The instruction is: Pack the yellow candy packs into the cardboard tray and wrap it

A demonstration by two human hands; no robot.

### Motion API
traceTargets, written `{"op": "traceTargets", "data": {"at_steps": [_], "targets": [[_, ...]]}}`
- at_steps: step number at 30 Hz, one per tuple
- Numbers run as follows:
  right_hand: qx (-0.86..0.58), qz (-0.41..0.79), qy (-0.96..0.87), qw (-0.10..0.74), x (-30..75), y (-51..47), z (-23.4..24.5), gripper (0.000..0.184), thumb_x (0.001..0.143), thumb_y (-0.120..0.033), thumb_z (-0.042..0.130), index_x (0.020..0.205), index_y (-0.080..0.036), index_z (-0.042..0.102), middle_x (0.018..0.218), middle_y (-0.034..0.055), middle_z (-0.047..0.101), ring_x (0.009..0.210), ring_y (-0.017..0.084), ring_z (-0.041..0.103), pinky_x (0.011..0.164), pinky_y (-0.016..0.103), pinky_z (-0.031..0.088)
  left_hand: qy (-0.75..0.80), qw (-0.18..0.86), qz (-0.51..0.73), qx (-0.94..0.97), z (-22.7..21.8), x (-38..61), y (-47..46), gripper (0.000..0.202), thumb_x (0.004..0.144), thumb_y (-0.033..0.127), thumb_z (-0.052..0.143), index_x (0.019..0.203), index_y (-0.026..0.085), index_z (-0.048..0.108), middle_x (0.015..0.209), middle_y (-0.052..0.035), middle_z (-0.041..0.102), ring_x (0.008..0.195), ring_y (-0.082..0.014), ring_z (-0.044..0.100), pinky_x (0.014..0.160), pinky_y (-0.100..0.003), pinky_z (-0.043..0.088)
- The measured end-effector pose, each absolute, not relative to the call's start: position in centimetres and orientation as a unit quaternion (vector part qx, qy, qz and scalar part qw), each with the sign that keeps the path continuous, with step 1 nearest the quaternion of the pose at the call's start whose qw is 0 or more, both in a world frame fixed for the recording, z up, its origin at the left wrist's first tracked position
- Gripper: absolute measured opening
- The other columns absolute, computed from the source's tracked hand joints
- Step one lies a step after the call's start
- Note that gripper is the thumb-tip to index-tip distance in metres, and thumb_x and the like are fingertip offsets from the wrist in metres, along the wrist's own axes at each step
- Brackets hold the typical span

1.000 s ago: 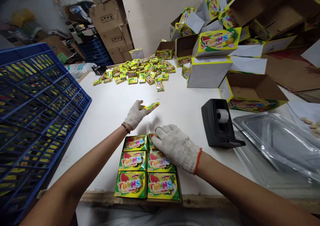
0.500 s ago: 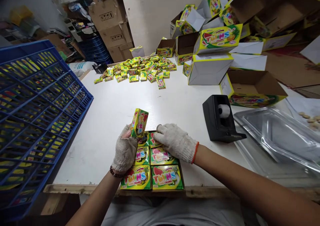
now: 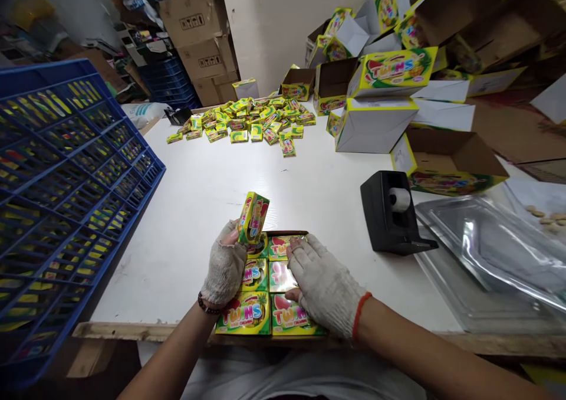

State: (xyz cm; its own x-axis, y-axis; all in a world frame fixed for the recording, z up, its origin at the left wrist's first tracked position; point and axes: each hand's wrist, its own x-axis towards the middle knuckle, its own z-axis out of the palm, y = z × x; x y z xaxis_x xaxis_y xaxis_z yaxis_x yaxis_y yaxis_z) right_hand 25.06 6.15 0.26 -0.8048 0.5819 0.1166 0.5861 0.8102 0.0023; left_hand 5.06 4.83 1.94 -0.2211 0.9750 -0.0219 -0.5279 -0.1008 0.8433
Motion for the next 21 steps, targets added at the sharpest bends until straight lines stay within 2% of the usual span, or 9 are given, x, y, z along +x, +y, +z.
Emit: {"op": "traceTargets", "data": {"at_steps": [3, 5, 8, 10, 12, 14, 16, 18, 21], "targets": [[-0.318, -0.007, -0.947, 0.032, 24.7, 4.8, 0.2, 0.086, 0.081, -0.068, 0.066, 0.138, -0.005, 0.059, 0.140, 0.0276, 0.057, 0.131, 0.042, 0.052, 0.113, 0.062, 0.032, 0.378, 0.554, 0.682, 0.290, 2.0, 5.1, 4.8, 0.031, 0.084, 0.040, 0.066, 0.105, 0.018, 0.068, 0.094, -0.0042, 0.072, 0.086, -0.0183, 0.067, 0.076, -0.029, 0.052], [-0.324, 0.022, -0.946, 0.015, 24.2, 4.1, 0.8, 0.084, 0.084, -0.068, 0.062, 0.142, -0.007, 0.056, 0.143, 0.0271, 0.054, 0.134, 0.043, 0.049, 0.114, 0.066, 0.027, 0.369, 0.554, 0.688, 0.288, 2.3, 5.1, 4.8, 0.030, 0.083, 0.040, 0.067, 0.102, 0.018, 0.068, 0.095, -0.0048, 0.072, 0.088, -0.0192, 0.067, 0.079, -0.030, 0.053], [-0.333, 0.084, -0.939, -0.013, 23.6, 4.3, 2.5, 0.068, 0.090, -0.054, 0.061, 0.136, -0.003, 0.060, 0.139, 0.0284, 0.057, 0.133, 0.043, 0.049, 0.115, 0.065, 0.026, 0.371, 0.555, 0.691, 0.277, 3.0, 4.9, 4.9, 0.027, 0.079, 0.038, 0.070, 0.094, 0.016, 0.069, 0.094, -0.0059, 0.072, 0.089, -0.0202, 0.067, 0.082, -0.031, 0.053], [-0.346, 0.167, -0.923, -0.007, 23.5, 5.3, 3.8, 0.046, 0.092, -0.042, 0.059, 0.119, -0.006, 0.070, 0.125, 0.0241, 0.067, 0.121, 0.038, 0.058, 0.108, 0.059, 0.038, 0.366, 0.575, 0.693, 0.236, 4.0, 4.9, 4.8, 0.026, 0.079, 0.037, 0.068, 0.093, 0.016, 0.070, 0.096, -0.0073, 0.073, 0.092, -0.0218, 0.067, 0.084, -0.033, 0.054], [-0.379, 0.300, -0.873, 0.059, 23.5, 6.3, 5.1, 0.034, 0.095, -0.036, 0.051, 0.109, -0.013, 0.072, 0.112, 0.0162, 0.072, 0.105, 0.029, 0.065, 0.097, 0.048, 0.049, 0.351, 0.617, 0.680, 0.185, 5.0, 5.2, 4.2, 0.027, 0.081, 0.036, 0.064, 0.097, 0.015, 0.070, 0.101, -0.0096, 0.073, 0.097, -0.0241, 0.067, 0.087, -0.037, 0.055], [-0.401, 0.436, -0.787, 0.171, 23.5, 7.0, 6.1, 0.036, 0.096, -0.039, 0.046, 0.115, -0.018, 0.068, 0.113, 0.0112, 0.072, 0.102, 0.024, 0.066, 0.092, 0.040, 0.053, 0.335, 0.668, 0.643, 0.166, 5.8, 5.9, 3.1, 0.031, 0.083, 0.038, 0.061, 0.102, 0.015, 0.071, 0.107, -0.0118, 0.073, 0.102, -0.0271, 0.067, 0.090, -0.042, 0.055], [-0.384, 0.536, -0.709, 0.249, 23.6, 7.2, 7.0, 0.046, 0.094, -0.049, 0.050, 0.125, -0.018, 0.063, 0.119, 0.0103, 0.070, 0.107, 0.024, 0.065, 0.092, 0.038, 0.053, 0.341, 0.699, 0.593, 0.208, 6.2, 6.5, 1.7, 0.036, 0.087, 0.043, 0.058, 0.104, 0.015, 0.072, 0.108, -0.0129, 0.073, 0.103, -0.0300, 0.067, 0.091, -0.046, 0.055], [-0.358, 0.593, -0.668, 0.272, 23.9, 7.2, 8.0, 0.054, 0.090, -0.056, 0.055, 0.127, -0.016, 0.060, 0.118, 0.0110, 0.070, 0.105, 0.025, 0.065, 0.090, 0.038, 0.054, 0.404, 0.660, 0.544, 0.323, 5.9, 6.6, 0.2, 0.038, 0.091, 0.046, 0.054, 0.105, 0.016, 0.074, 0.105, -0.0122, 0.074, 0.102, -0.0311, 0.067, 0.093, -0.047, 0.054], [-0.346, 0.575, -0.705, 0.232, 24.8, 7.4, 9.2, 0.045, 0.092, -0.049, 0.053, 0.120, -0.016, 0.063, 0.107, 0.0089, 0.072, 0.094, 0.022, 0.065, 0.082, 0.035, 0.055, 0.526, 0.412, 0.481, 0.567, 4.8, 4.9, -1.8, 0.029, 0.090, 0.039, 0.061, 0.108, 0.022, 0.076, 0.106, -0.0112, 0.075, 0.103, -0.0310, 0.067, 0.097, -0.047, 0.052]]}}
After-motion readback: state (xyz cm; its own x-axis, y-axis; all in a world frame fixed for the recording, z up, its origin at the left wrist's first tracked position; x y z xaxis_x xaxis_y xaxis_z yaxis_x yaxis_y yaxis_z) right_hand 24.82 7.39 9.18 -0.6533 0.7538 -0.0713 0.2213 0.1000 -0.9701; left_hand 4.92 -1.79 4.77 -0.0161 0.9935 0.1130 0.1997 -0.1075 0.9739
